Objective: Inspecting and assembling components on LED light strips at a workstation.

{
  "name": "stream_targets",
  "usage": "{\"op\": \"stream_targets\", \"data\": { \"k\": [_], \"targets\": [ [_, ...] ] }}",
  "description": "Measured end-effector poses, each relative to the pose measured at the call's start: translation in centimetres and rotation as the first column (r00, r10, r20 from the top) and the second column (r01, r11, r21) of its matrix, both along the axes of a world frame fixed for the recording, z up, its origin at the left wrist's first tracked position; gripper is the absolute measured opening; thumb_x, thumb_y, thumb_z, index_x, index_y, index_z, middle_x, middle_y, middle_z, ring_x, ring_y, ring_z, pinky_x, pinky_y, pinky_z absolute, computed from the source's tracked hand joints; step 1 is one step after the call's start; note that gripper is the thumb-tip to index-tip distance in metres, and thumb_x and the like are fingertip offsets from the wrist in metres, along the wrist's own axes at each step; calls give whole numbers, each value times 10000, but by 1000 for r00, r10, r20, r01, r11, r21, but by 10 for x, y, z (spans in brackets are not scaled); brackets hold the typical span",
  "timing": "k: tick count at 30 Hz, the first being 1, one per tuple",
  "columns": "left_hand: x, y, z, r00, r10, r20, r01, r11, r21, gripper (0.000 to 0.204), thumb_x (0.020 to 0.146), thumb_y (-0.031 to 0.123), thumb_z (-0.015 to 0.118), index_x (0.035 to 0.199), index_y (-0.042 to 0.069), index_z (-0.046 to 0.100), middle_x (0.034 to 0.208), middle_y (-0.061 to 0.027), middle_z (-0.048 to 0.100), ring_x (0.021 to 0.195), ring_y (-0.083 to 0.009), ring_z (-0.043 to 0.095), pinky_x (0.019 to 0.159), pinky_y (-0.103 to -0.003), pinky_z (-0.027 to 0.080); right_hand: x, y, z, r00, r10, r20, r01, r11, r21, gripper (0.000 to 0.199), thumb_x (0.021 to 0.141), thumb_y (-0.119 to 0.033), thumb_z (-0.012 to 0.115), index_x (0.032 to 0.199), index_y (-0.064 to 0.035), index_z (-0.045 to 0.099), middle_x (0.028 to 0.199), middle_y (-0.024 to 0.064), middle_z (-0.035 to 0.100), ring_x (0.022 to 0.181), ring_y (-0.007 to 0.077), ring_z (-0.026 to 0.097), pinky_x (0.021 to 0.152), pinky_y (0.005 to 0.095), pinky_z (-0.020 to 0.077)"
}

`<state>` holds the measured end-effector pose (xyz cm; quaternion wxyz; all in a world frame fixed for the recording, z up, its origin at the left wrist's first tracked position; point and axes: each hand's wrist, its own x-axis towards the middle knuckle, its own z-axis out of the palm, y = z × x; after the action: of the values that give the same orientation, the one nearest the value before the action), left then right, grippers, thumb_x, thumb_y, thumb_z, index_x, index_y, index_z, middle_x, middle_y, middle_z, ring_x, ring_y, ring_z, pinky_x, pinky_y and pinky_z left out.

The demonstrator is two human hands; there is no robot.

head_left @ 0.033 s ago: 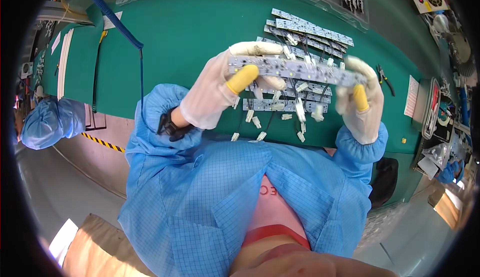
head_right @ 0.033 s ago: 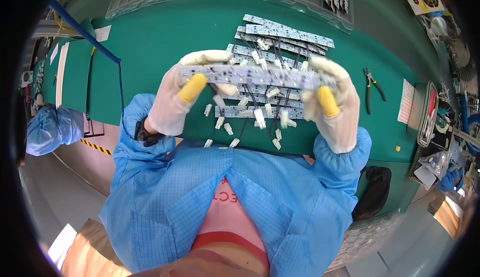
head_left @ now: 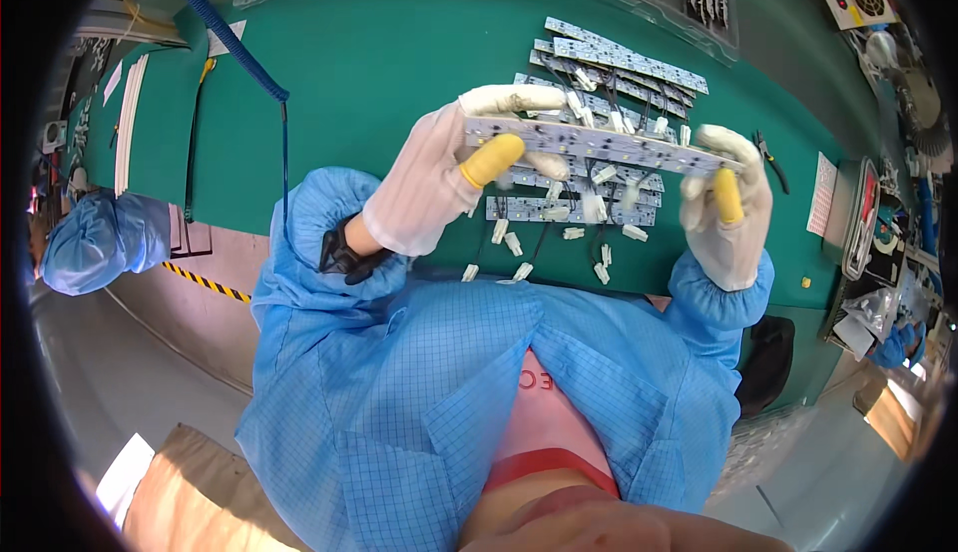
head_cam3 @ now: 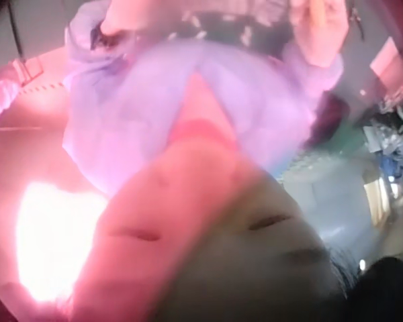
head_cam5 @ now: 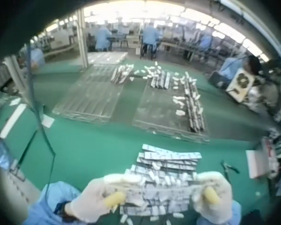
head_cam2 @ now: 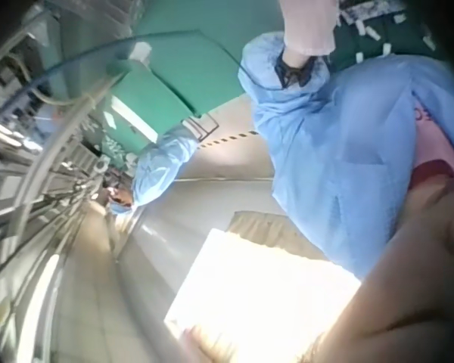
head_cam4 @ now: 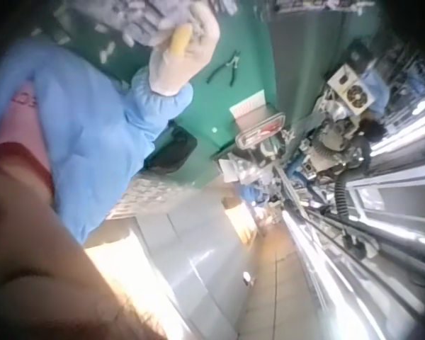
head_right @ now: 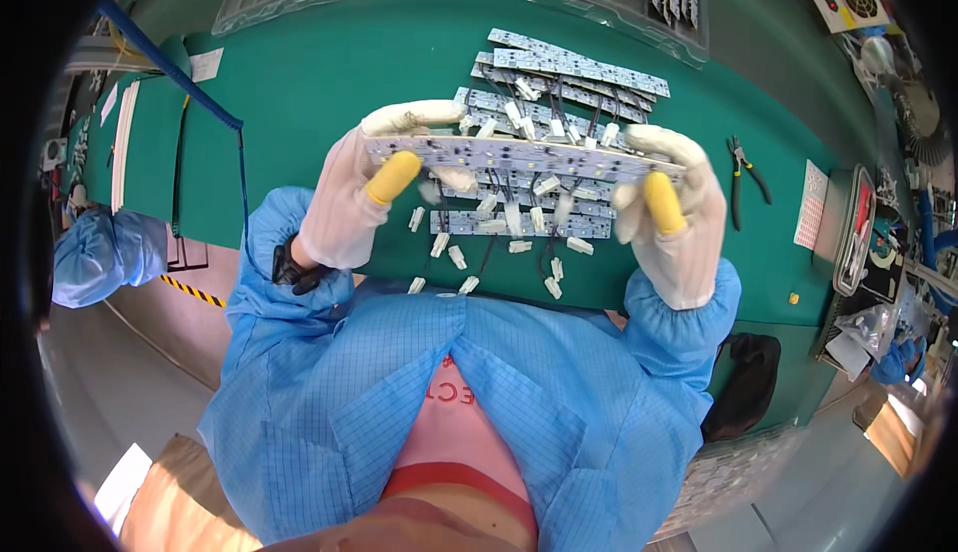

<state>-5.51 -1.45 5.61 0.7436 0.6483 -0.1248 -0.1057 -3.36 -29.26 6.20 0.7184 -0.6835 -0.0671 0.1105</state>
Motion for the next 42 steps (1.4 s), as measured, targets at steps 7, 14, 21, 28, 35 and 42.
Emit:
{"op": "stream_targets", "data": {
  "k": [7,14,21,28,35,42],
  "targets": [
    [-12,-7,-18,954,244,174,-214,962,-170,505,781,192,680,1198,-21,491,1068,-153,628,936,-202,624,859,-302,492,-1,-10,2,999,-35,7,34,996,80,445,899,-319,578,1181,12,482,710,44,580,449,40,448,413,142,330],
    [-12,2,-12,913,234,333,-260,965,36,439,739,254,698,1093,9,610,994,-90,647,823,-162,611,721,-273,490,0,-11,1,986,-74,148,70,997,34,463,893,-299,594,1200,27,476,688,18,557,564,54,497,510,171,369],
    [-12,7,-4,930,262,259,-258,965,-50,492,711,269,738,1088,-20,611,918,-78,628,831,-143,601,728,-248,480,-3,-8,10,996,-46,77,31,982,188,418,872,-231,630,1156,44,491,726,47,603,548,67,526,492,180,394],
    [-8,18,-11,941,257,221,-243,966,-87,522,733,265,730,1116,-59,586,948,-76,611,884,-140,596,777,-241,463,-5,-4,10,989,-79,124,60,987,147,431,850,-232,657,1138,49,504,749,69,607,541,94,539,506,190,403],
    [-8,21,-9,921,317,227,-324,946,-8,584,741,354,722,1131,-55,578,981,-85,620,890,-142,594,797,-241,453,-8,-1,20,995,-48,86,49,999,-4,499,825,-293,685,1142,47,502,803,56,594,567,79,543,586,183,412],
    [-5,23,-18,876,385,291,-391,920,-39,619,771,348,709,1195,-62,520,1027,-164,637,944,-188,605,860,-296,463,-11,7,20,985,-40,169,34,999,38,374,844,-195,659,1113,32,534,846,83,619,560,79,539,520,191,429]
  ]
}}
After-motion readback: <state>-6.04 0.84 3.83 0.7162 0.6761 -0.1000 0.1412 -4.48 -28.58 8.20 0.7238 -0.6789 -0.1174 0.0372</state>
